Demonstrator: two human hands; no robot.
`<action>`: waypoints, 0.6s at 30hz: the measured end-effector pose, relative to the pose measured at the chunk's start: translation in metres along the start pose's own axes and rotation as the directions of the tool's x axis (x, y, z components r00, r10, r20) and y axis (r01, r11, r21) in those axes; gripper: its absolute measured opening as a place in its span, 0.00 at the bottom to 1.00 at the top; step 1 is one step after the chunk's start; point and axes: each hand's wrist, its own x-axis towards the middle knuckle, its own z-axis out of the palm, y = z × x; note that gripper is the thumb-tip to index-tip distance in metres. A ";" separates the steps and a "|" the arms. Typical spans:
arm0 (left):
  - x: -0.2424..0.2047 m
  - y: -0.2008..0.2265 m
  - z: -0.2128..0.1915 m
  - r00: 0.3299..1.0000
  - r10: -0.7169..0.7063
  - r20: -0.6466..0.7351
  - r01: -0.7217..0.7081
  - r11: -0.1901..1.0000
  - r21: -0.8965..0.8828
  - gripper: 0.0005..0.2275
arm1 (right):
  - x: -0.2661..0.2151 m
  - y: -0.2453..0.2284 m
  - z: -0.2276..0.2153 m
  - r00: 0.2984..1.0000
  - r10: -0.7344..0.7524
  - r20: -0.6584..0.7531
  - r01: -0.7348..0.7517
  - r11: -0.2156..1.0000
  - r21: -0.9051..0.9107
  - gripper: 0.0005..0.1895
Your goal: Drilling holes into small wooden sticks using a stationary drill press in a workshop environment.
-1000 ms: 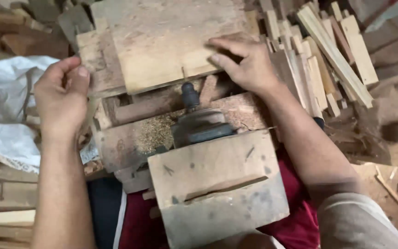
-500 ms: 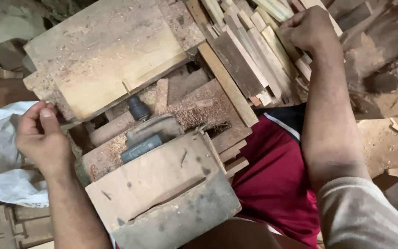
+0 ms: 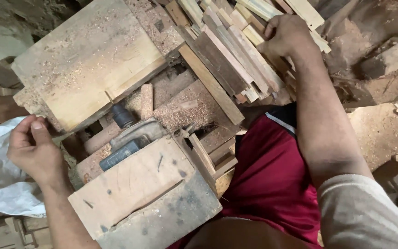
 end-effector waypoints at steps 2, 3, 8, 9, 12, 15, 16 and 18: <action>0.001 0.000 -0.001 1.000 0.003 0.002 -0.003 1.000 0.004 0.06 | 0.008 0.008 -0.004 0.994 -0.062 -0.092 0.073 0.990 0.124 0.14; 0.002 -0.001 -0.003 1.000 0.006 0.007 -0.006 1.000 0.009 0.07 | 0.013 0.009 -0.006 0.976 -0.108 -0.187 0.152 0.958 0.241 0.19; 0.009 -0.006 0.000 0.994 0.034 -0.100 -0.029 0.998 0.048 0.08 | -0.018 -0.061 -0.008 0.914 -0.227 -0.335 0.398 0.655 0.642 0.11; 0.011 -0.010 -0.003 0.993 0.038 -0.114 -0.033 0.998 0.046 0.08 | -0.010 -0.071 0.003 0.849 -0.365 -0.381 0.521 0.462 0.718 0.06; 0.017 -0.014 0.006 0.984 0.071 -0.164 -0.075 0.997 -0.022 0.08 | -0.030 -0.123 0.032 0.796 -0.533 -0.287 0.481 0.270 0.834 0.10; 0.020 0.012 0.007 0.992 0.096 -0.081 -0.097 0.995 -0.013 0.10 | -0.057 -0.176 0.073 0.699 -0.674 -0.240 0.486 0.200 0.851 0.09; 0.021 0.019 0.010 0.992 0.079 -0.099 -0.079 0.997 -0.002 0.10 | -0.065 -0.191 0.083 0.688 -0.691 -0.222 0.480 0.203 0.853 0.09; 0.027 0.032 0.020 0.992 0.052 0.112 -0.061 0.995 0.079 0.15 | -0.081 -0.216 0.101 0.593 -0.783 -0.190 0.490 0.164 0.856 0.12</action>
